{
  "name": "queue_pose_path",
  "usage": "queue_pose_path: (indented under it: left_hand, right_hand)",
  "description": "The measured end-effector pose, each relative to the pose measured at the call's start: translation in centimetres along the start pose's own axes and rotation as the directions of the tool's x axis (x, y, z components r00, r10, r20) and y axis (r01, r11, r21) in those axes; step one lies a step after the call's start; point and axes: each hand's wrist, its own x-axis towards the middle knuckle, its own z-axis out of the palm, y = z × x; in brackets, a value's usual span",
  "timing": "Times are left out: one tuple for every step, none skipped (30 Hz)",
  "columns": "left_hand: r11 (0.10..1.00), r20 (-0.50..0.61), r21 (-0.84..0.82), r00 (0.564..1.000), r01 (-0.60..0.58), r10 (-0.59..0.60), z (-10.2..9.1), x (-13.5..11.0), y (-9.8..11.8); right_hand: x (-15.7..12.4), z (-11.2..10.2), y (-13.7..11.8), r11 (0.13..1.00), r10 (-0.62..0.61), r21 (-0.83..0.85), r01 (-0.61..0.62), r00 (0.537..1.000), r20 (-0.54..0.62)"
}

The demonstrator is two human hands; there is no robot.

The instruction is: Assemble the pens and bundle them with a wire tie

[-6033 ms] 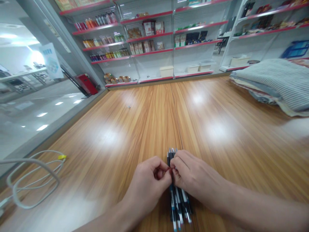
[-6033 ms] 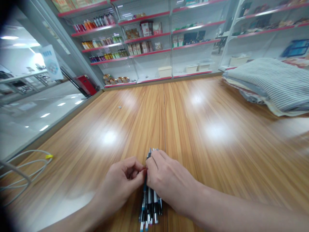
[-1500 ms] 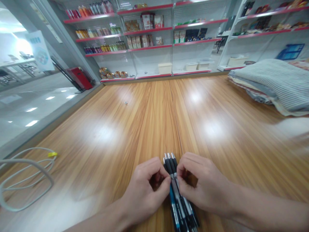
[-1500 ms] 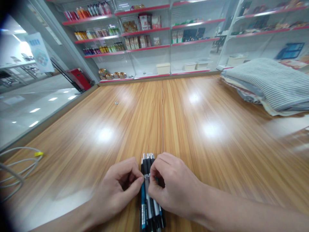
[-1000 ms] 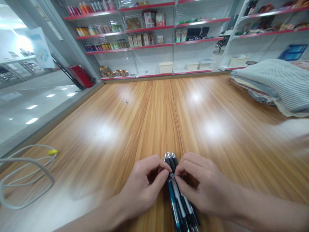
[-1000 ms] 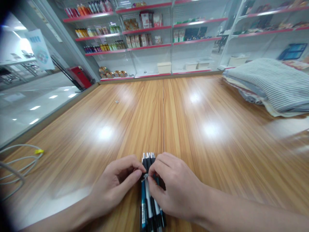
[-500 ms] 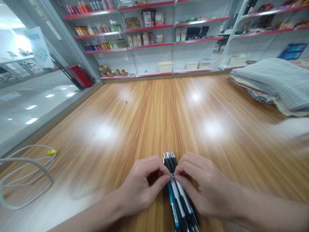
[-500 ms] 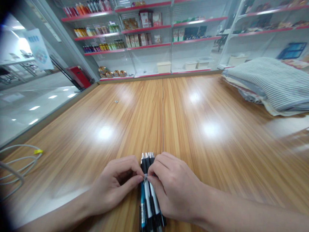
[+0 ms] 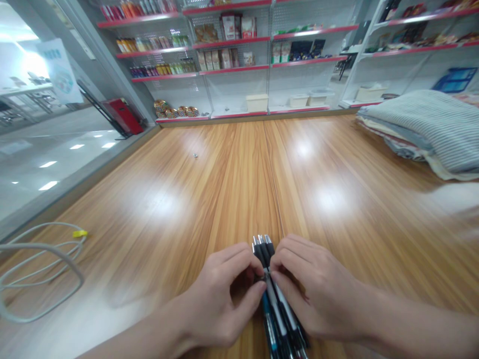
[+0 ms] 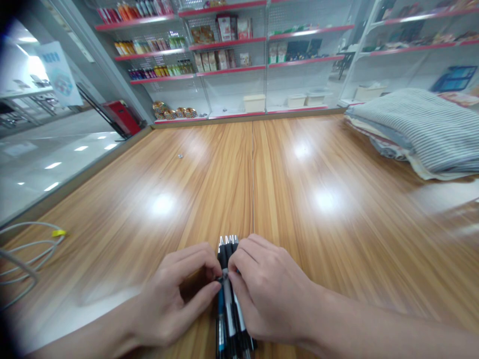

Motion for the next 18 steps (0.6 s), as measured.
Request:
queue_pose_path:
  left_hand:
    - [1.000,-0.002,0.003,1.000,0.000,0.000,0.1,-0.1,0.1]
    - [1.000,-0.008,0.009,1.000,-0.001,0.001,0.1,-0.1,0.1]
    - [1.000,-0.017,0.016,1.000,0.000,0.000,0.2,-0.2,0.1]
    - [1.000,-0.026,0.024,1.000,0.005,-0.004,0.3,-0.3,0.1]
    - [0.999,-0.036,0.031,0.999,0.010,-0.008,0.4,-0.4,0.1]
    - [0.999,-0.044,0.036,0.999,0.014,-0.013,0.5,-0.4,0.1]
    - [0.999,-0.051,0.039,0.999,0.019,-0.017,0.6,-0.4,0.2]
    - [0.999,-0.054,0.041,0.998,0.025,-0.022,0.7,-0.5,0.2]
    - [0.999,-0.060,0.044,0.998,0.029,-0.027,0.8,-0.5,0.3]
    - [0.998,-0.068,0.048,0.997,0.032,-0.029,0.9,-0.4,0.4]
    - [0.998,-0.074,0.055,0.997,0.031,-0.027,1.0,-0.4,0.4]
    - [0.997,-0.080,0.065,0.996,0.030,-0.024,1.1,-0.4,0.5]
    - [0.997,-0.087,0.077,0.996,0.025,-0.019,1.2,-0.5,0.5]
    - [0.996,-0.093,0.088,0.996,0.017,-0.009,1.2,-0.5,0.5]
    - [0.995,-0.094,0.099,0.996,0.007,0.003,1.3,-0.5,0.4]
    - [0.994,-0.089,0.108,0.996,-0.002,0.012,1.3,-0.5,0.4]
    - [0.993,-0.086,0.117,0.996,-0.014,0.024,1.4,-0.5,0.4]
    - [0.991,-0.079,0.131,0.996,-0.027,0.037,1.4,-0.5,0.4]
  right_hand:
    - [0.0,0.0,0.0,1.000,0.005,0.004,-0.005,1.000,0.006]
    - [0.1,-0.1,0.0,1.000,0.013,0.010,-0.013,1.000,0.010]
    - [0.1,-0.1,0.0,1.000,0.023,0.020,-0.023,1.000,0.013]
    - [0.2,-0.2,0.0,0.999,0.034,0.033,-0.034,0.999,0.014]
    - [0.2,-0.2,0.0,0.998,0.045,0.047,-0.046,0.999,0.014]
    - [0.3,-0.3,0.0,0.997,0.057,0.059,-0.057,0.998,0.014]
    - [0.3,-0.3,0.0,0.995,0.064,0.071,-0.065,0.998,0.016]
    - [0.4,-0.3,0.0,0.994,0.071,0.079,-0.072,0.997,0.016]
    - [0.4,-0.3,0.1,0.993,0.073,0.087,-0.075,0.997,0.021]
    - [0.4,-0.3,0.1,0.993,0.075,0.092,-0.077,0.997,0.022]
    - [0.4,-0.2,0.1,0.992,0.077,0.096,-0.079,0.997,0.020]
    - [0.4,-0.2,0.1,0.992,0.079,0.101,-0.080,0.997,0.018]
    - [0.4,-0.2,0.1,0.991,0.080,0.106,-0.081,0.997,0.017]
    - [0.4,-0.2,0.1,0.991,0.080,0.111,-0.081,0.997,0.017]
    - [0.4,-0.2,0.1,0.990,0.078,0.117,-0.080,0.997,0.022]
    - [0.4,-0.3,0.1,0.989,0.074,0.126,-0.077,0.997,0.027]
    - [0.4,-0.3,0.1,0.988,0.070,0.135,-0.074,0.997,0.033]
    - [0.4,-0.3,0.1,0.987,0.068,0.143,-0.072,0.997,0.036]
